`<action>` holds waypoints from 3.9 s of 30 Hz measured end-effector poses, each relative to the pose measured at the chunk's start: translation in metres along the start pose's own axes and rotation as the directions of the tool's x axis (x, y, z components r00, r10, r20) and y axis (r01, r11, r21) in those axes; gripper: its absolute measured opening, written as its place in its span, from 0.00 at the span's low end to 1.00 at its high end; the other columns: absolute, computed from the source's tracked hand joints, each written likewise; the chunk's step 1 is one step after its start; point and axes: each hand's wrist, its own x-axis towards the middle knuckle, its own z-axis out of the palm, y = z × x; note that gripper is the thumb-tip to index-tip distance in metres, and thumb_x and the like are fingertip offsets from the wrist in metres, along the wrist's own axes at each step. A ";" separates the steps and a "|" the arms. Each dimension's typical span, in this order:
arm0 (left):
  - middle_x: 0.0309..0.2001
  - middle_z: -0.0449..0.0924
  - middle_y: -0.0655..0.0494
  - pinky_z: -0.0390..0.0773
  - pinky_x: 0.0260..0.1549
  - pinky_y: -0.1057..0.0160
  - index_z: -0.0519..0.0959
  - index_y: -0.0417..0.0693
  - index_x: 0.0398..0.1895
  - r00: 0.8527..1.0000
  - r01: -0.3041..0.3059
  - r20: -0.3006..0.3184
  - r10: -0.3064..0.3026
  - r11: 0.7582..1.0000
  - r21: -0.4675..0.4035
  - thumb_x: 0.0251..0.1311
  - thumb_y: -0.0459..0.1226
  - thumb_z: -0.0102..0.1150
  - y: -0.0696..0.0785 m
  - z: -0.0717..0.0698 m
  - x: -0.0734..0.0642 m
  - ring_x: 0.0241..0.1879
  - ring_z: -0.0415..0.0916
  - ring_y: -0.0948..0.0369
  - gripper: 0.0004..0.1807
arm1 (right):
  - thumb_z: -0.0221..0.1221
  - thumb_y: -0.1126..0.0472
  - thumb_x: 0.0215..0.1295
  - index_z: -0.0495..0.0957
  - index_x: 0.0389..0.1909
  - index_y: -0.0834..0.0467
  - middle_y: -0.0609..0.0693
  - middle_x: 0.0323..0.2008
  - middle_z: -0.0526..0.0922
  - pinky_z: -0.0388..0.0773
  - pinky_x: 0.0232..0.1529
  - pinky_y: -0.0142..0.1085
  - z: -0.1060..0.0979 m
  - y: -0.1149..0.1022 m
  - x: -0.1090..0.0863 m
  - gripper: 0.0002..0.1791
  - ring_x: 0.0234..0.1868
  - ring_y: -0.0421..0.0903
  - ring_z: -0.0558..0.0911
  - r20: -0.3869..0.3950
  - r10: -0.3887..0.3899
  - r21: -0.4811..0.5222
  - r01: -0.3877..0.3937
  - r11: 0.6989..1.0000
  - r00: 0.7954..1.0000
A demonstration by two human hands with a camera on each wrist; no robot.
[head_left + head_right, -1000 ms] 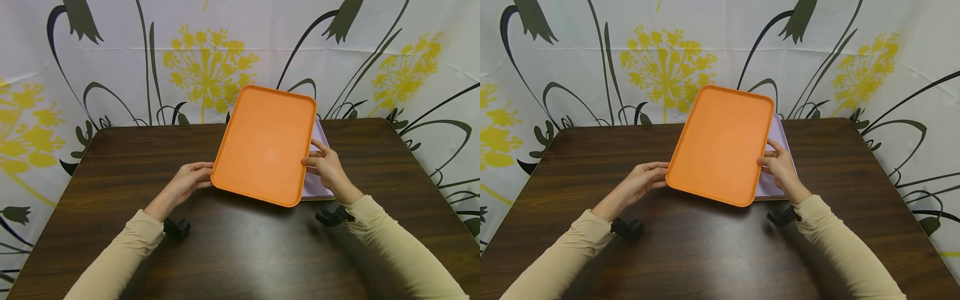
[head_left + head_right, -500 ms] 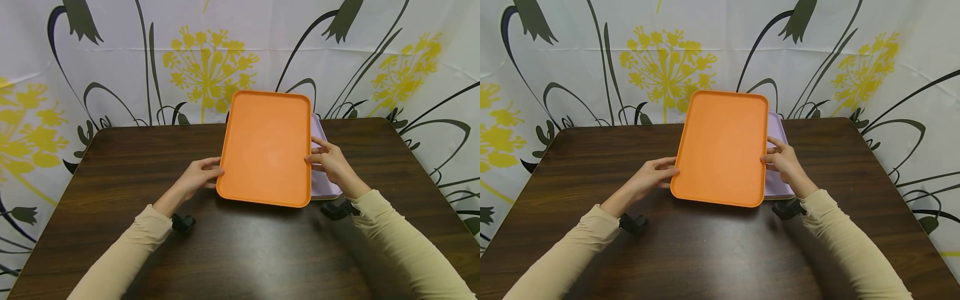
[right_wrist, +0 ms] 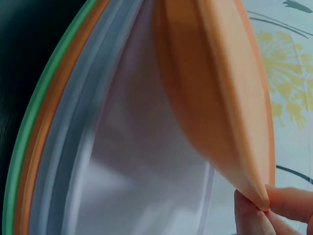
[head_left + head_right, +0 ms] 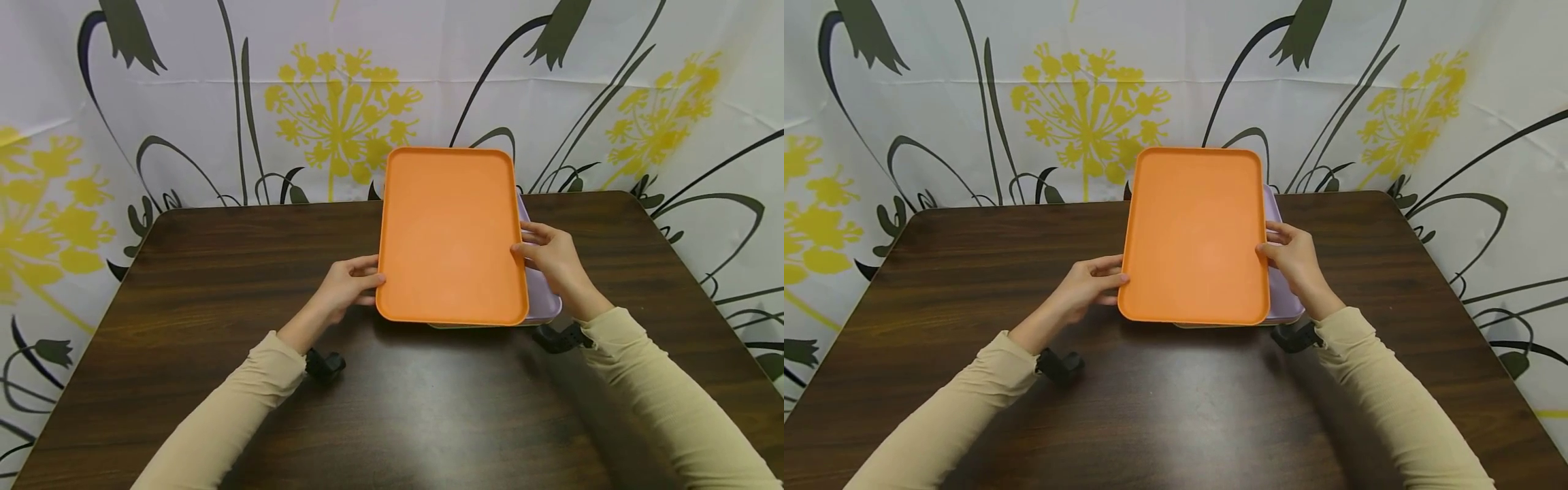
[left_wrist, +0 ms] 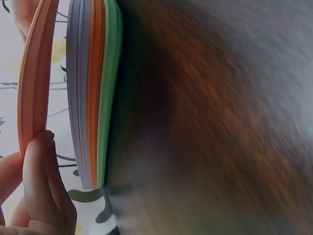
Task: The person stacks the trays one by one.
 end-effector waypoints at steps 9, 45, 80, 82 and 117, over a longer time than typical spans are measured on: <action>0.58 0.74 0.36 0.85 0.29 0.68 0.66 0.43 0.68 1.000 0.013 -0.028 -0.014 0.999 -0.040 0.64 0.31 0.56 0.000 0.015 0.004 0.33 0.81 0.68 0.28 | 0.58 0.72 0.59 0.49 0.75 0.58 0.67 0.65 0.63 0.71 0.37 0.17 -0.015 0.001 0.004 0.44 0.56 0.55 0.69 0.132 0.019 -0.228 0.012 0.974 0.991; 0.52 0.78 0.38 0.86 0.30 0.65 0.70 0.41 0.64 0.993 0.024 -0.114 -0.035 0.995 -0.095 0.60 0.26 0.58 0.005 0.067 0.021 0.42 0.84 0.53 0.27 | 0.56 0.79 0.52 0.61 0.67 0.70 0.44 0.37 0.76 0.78 0.32 0.20 -0.045 0.016 0.022 0.37 0.28 0.25 0.74 -0.022 -0.017 -0.238 0.011 0.971 1.000; 0.50 0.74 0.41 0.86 0.38 0.61 0.70 0.36 0.63 0.991 -0.014 -0.132 0.012 1.000 -0.016 0.60 0.28 0.58 -0.002 0.072 0.019 0.50 0.80 0.47 0.26 | 0.54 0.71 0.61 0.55 0.71 0.67 0.63 0.60 0.64 0.75 0.37 0.18 -0.051 0.030 0.026 0.36 0.35 0.27 0.72 0.100 0.108 -0.235 -0.082 0.968 0.989; 0.51 0.74 0.40 0.86 0.38 0.61 0.70 0.36 0.63 0.990 -0.015 -0.139 0.014 1.000 -0.007 0.60 0.28 0.58 -0.002 0.072 0.018 0.50 0.80 0.47 0.26 | 0.54 0.71 0.61 0.55 0.71 0.67 0.63 0.60 0.64 0.75 0.40 0.19 -0.051 0.030 0.027 0.36 0.37 0.29 0.72 0.102 0.104 -0.253 -0.075 0.965 0.989; 0.55 0.74 0.37 0.85 0.42 0.58 0.70 0.36 0.63 0.989 -0.075 -0.123 0.085 0.994 0.084 0.60 0.29 0.60 -0.007 0.067 0.021 0.48 0.80 0.46 0.27 | 0.48 0.67 0.69 0.47 0.74 0.64 0.71 0.69 0.58 0.73 0.47 0.24 -0.044 0.036 0.028 0.35 0.45 0.36 0.74 0.158 0.140 -0.277 -0.092 0.957 0.977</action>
